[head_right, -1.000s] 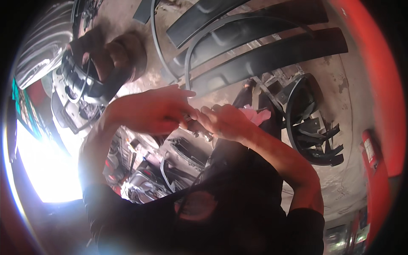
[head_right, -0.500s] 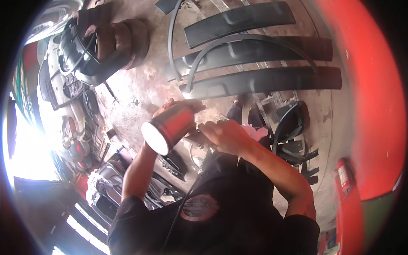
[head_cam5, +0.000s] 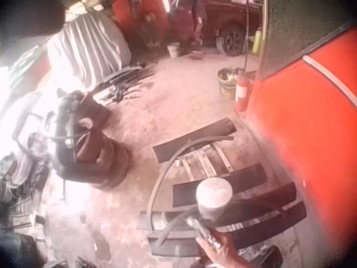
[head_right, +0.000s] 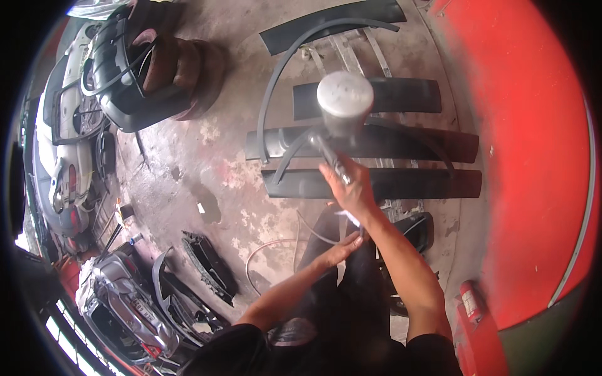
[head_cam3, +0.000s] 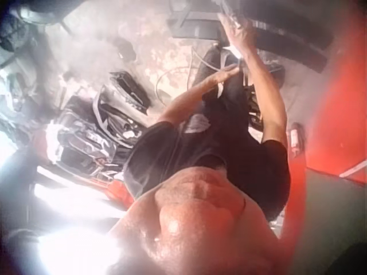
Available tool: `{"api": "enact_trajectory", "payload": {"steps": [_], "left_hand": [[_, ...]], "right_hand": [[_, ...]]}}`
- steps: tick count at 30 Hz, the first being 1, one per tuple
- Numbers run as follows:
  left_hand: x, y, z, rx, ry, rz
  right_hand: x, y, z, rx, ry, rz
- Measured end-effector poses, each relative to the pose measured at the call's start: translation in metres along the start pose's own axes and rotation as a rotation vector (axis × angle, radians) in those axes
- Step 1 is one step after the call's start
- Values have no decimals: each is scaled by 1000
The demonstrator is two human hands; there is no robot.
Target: The person uses a spray gun to apply a coating to various black plastic car parts, including a bumper and trim pieces, in a workshop. They handle the parts by hand, moving them to different positions to ensure coverage, and occasionally wipe the parts with a cloth.
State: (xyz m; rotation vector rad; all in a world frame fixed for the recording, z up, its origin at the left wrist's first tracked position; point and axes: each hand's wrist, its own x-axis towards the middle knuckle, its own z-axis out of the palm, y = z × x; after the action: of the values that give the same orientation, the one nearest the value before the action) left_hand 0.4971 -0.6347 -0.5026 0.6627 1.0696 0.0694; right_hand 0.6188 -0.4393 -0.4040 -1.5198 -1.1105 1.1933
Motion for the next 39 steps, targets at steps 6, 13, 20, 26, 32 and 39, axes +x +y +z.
{"api": "enact_trajectory", "payload": {"steps": [6,13,20,26,32,39], "left_hand": [[8,-81,-57,674,116,18],[-40,-166,-144,730,372,188],[-49,-135,-121,656,209,11],[-44,-130,-114,732,227,118],[-41,-115,-109,669,193,100],[-46,-102,-96,605,240,55]], "right_hand": [[150,66,-59,-153,358,42],[262,108,-147,-783,846,274],[267,76,-61,-311,245,-29],[272,98,-85,-291,339,-29],[275,121,-188,-597,761,323],[292,81,-122,-651,634,-72]]}}
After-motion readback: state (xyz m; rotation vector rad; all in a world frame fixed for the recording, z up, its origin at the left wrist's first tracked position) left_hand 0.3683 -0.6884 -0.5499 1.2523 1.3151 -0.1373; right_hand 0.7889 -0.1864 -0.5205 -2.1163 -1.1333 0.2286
